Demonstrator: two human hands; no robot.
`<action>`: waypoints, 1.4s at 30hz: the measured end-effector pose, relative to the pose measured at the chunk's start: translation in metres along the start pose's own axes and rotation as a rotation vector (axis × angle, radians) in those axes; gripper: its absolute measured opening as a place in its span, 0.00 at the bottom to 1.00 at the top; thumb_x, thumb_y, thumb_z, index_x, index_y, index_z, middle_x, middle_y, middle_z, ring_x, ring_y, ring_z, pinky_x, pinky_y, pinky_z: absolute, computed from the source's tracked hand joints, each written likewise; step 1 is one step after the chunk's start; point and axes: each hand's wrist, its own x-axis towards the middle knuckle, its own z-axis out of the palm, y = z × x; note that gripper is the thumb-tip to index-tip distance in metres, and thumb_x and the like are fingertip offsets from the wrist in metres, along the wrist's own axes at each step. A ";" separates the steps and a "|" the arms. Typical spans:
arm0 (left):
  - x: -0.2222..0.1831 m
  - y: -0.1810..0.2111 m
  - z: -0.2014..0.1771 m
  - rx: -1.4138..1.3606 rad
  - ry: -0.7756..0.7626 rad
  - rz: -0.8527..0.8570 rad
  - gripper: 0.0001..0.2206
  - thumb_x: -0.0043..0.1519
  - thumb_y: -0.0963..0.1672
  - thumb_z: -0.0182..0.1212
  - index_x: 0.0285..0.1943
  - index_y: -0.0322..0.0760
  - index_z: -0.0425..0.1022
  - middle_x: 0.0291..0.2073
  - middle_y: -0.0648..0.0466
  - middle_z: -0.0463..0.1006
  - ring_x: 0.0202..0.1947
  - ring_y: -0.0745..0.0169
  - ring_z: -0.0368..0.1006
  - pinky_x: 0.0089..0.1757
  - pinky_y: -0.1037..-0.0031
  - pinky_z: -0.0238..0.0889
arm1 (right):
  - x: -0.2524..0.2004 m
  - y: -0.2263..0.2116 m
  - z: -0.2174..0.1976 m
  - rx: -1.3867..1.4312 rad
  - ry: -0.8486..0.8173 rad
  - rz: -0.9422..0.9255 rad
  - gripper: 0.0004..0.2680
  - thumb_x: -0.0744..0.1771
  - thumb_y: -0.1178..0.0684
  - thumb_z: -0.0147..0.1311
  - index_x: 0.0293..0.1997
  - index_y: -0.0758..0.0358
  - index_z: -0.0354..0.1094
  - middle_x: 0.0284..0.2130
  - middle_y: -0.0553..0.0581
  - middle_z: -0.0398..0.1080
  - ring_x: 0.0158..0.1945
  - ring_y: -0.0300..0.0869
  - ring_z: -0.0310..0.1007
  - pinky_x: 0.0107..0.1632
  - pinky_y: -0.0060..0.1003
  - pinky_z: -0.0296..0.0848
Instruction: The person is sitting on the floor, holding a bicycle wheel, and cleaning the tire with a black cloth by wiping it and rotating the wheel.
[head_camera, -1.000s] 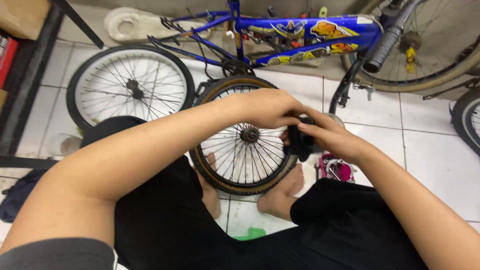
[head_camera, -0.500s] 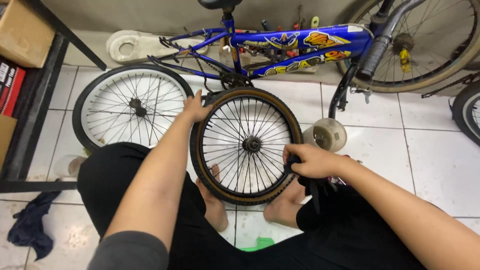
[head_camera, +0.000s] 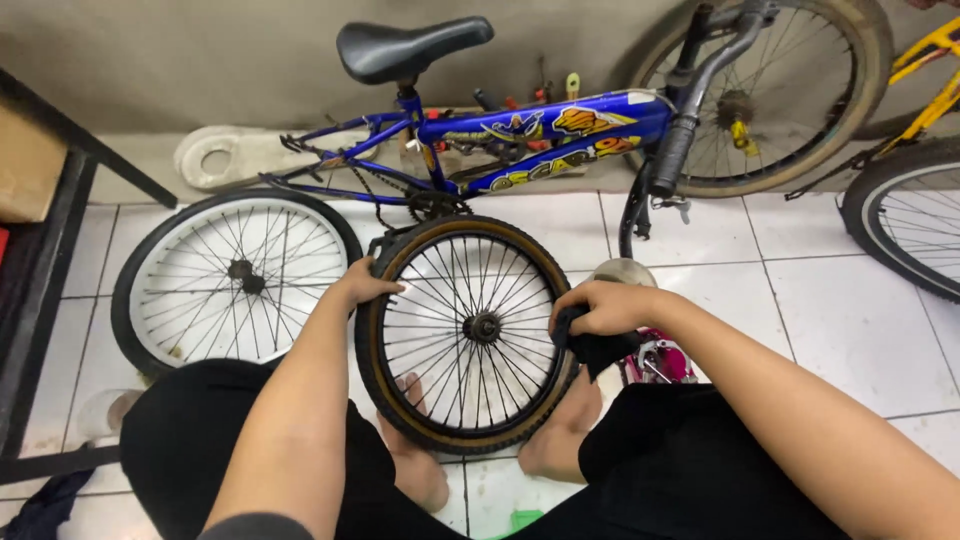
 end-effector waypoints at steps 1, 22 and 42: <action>-0.008 0.009 -0.004 -0.002 0.009 -0.002 0.38 0.49 0.47 0.80 0.68 0.30 0.68 0.58 0.37 0.75 0.62 0.35 0.69 0.58 0.50 0.64 | 0.002 -0.001 -0.002 -0.005 -0.002 -0.008 0.15 0.62 0.53 0.56 0.53 0.56 0.78 0.50 0.61 0.80 0.57 0.55 0.76 0.60 0.49 0.71; -0.226 0.249 -0.067 0.223 -0.029 0.575 0.32 0.56 0.52 0.72 0.63 0.31 0.68 0.55 0.30 0.76 0.59 0.32 0.71 0.55 0.52 0.65 | 0.010 -0.023 0.005 -0.278 -0.065 0.026 0.16 0.62 0.45 0.58 0.53 0.50 0.79 0.46 0.58 0.80 0.53 0.54 0.78 0.55 0.47 0.75; -0.265 0.225 -0.042 0.183 0.319 0.696 0.28 0.62 0.52 0.66 0.71 0.53 0.60 0.45 0.34 0.81 0.47 0.28 0.77 0.47 0.46 0.69 | 0.026 0.023 0.028 -0.498 0.090 0.058 0.18 0.68 0.43 0.47 0.64 0.55 0.65 0.48 0.73 0.76 0.57 0.65 0.74 0.61 0.58 0.71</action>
